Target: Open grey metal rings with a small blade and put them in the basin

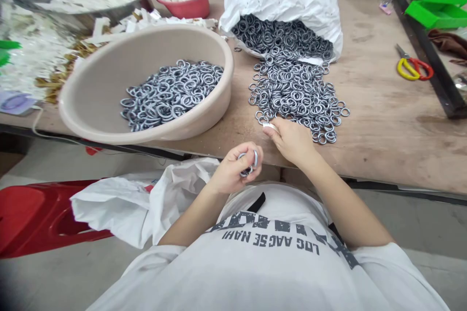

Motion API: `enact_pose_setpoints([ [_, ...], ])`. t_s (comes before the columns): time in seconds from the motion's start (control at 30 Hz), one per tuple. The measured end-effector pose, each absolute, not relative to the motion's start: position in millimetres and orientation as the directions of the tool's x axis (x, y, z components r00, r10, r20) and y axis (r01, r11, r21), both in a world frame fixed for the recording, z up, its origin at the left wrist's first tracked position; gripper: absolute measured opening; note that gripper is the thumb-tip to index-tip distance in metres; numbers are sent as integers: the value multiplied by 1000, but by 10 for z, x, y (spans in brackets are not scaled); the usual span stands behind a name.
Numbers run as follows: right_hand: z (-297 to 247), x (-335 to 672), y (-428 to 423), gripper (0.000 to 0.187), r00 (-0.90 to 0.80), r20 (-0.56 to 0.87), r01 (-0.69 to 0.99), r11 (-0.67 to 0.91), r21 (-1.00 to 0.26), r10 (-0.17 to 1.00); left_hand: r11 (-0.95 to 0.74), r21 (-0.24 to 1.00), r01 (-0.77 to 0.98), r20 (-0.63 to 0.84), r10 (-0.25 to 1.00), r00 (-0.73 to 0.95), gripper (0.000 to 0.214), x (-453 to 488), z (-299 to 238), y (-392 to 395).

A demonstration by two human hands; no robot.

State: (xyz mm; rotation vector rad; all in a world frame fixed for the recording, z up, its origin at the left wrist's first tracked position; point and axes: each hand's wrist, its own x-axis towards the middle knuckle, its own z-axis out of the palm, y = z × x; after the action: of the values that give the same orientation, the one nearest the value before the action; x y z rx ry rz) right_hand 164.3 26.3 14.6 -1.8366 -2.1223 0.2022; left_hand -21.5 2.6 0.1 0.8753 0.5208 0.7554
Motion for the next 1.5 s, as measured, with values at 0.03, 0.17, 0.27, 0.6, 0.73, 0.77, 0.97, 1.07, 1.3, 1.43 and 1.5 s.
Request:
enact_pose_setpoints([
  [0.03,114,1597,360,37,-125,140,947,160,-277,982,415,819,-397,-128,807,577,37,-236,21,40],
  [0.17,55,1405,607,30,-118,69,982,127,-141,991,414,776,-476,-202,878,434,40,-314,73,129],
  [0.27,62,1387,596,23,-111,90,968,128,-217,990,402,767,-500,-236,902,362,43,-327,51,182],
  [0.6,135,1631,-43,37,-183,-95,-64,-108,-992,978,253,893,-373,-154,949,276,36,-7,-93,177],
  [0.73,89,1581,-108,35,-176,-125,-247,-167,-955,976,204,928,-311,-103,944,313,38,87,-75,116],
  [0.77,73,1559,-113,36,-164,-123,-278,-165,-946,979,200,930,-307,-97,943,319,37,98,-73,103],
  [0.97,-4,1408,-180,38,-4,-78,-291,-76,-954,997,232,911,-340,-119,939,324,34,127,-55,63],
  [1.07,-11,1364,-193,39,-9,-86,-290,-85,-953,996,255,899,-357,-139,937,321,31,131,-40,60],
  [1.3,79,1537,-102,33,115,114,76,106,-991,987,263,921,-287,-143,914,379,25,78,-17,65],
  [1.43,155,1675,-213,32,-64,318,545,300,-783,946,281,908,-312,-170,926,338,28,43,12,74],
  [1.5,170,1692,-287,34,-165,359,676,371,-637,918,295,904,-309,-190,926,327,28,40,25,76],
])
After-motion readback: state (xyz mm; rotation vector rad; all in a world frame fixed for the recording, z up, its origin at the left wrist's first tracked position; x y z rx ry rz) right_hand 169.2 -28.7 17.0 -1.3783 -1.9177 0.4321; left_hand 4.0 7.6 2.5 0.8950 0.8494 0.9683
